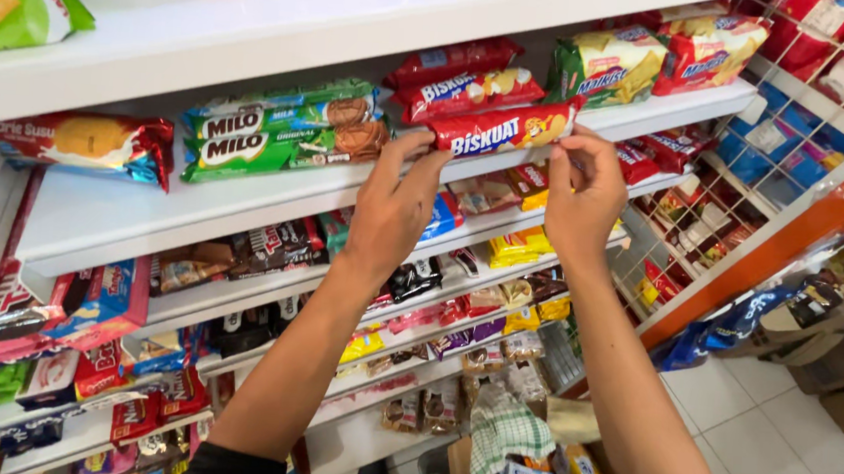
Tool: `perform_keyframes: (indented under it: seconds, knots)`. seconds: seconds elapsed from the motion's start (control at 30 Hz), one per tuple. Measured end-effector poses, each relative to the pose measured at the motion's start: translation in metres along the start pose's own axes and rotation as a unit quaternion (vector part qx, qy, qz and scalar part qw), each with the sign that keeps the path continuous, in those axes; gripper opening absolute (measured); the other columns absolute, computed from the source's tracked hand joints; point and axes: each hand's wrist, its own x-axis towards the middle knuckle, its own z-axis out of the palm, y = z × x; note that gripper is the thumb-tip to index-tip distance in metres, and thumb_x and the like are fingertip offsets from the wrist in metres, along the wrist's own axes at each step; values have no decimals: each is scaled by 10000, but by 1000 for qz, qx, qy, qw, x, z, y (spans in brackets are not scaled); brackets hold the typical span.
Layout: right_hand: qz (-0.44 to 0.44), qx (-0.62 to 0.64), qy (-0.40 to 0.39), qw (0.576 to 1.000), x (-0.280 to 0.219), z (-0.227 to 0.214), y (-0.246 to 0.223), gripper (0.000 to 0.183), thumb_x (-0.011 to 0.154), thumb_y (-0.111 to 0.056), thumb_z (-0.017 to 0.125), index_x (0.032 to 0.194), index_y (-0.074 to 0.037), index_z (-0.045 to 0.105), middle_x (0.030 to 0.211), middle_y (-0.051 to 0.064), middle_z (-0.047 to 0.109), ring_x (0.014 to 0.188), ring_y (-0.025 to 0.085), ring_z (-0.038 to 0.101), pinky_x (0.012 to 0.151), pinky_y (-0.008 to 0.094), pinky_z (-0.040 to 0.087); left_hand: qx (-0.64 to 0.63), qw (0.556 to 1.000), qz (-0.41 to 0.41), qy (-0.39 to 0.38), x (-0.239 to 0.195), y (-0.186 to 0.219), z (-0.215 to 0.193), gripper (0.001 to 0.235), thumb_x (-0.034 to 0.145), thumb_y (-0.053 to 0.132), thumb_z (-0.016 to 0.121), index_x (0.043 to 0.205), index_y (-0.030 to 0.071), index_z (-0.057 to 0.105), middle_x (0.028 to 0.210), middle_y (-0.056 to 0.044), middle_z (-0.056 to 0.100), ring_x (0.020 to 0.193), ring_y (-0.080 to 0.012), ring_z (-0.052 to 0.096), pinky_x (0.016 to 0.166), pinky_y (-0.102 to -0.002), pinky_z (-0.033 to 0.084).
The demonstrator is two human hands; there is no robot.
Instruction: The person takes packaged snacks from a cardboard box, wipes them with a cloth, scans them with a handheld barcode scanner, and places them on store shelves. The person handles multiple snack packages one at a time, repeating the wipe and scan sequence for each item.
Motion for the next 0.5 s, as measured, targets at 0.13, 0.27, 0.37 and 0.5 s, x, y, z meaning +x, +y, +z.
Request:
perform_keyframes:
  seconds: [0.13, 0.27, 0.37, 0.5]
  knots:
    - [17, -135, -35, 990, 0, 3, -9, 245, 992, -36, 655, 1236, -34, 625, 1356, 128, 673, 1078, 169, 718, 911, 291, 570, 127, 991, 8, -32, 2, -1, -2, 242, 920, 90, 778, 1149, 25, 735, 1250, -112, 629, 1122, -285, 635, 1006, -432, 479]
    - [-108, -277, -83, 951, 4, 4, -13, 359, 975, -52, 669, 1332, -32, 644, 1422, 158, 643, 1272, 342, 543, 1079, 440, 450, 223, 973, 15, -50, 1, 0, -2, 318, 928, 239, 780, 1186, 56, 743, 1349, -79, 612, 1275, -263, 535, 1124, -460, 318]
    - [-109, -299, -99, 943, 6, 8, -11, 388, 989, -109, 659, 1372, -53, 634, 1490, 160, 597, 1258, 354, 487, 1093, 476, 409, 261, 964, 6, -55, 1, 1, 3, 371, 910, 302, 771, 1194, 66, 742, 1370, -72, 599, 1314, -263, 494, 1100, -531, 260]
    - [-141, -332, -97, 927, 3, 12, -14, 396, 1015, -169, 647, 1401, -79, 629, 1511, 149, 556, 1320, 342, 480, 1109, 515, 376, 257, 963, 5, -75, -4, 2, 8, 433, 916, 346, 753, 1235, 54, 732, 1419, -91, 568, 1353, -275, 460, 1069, -548, 249]
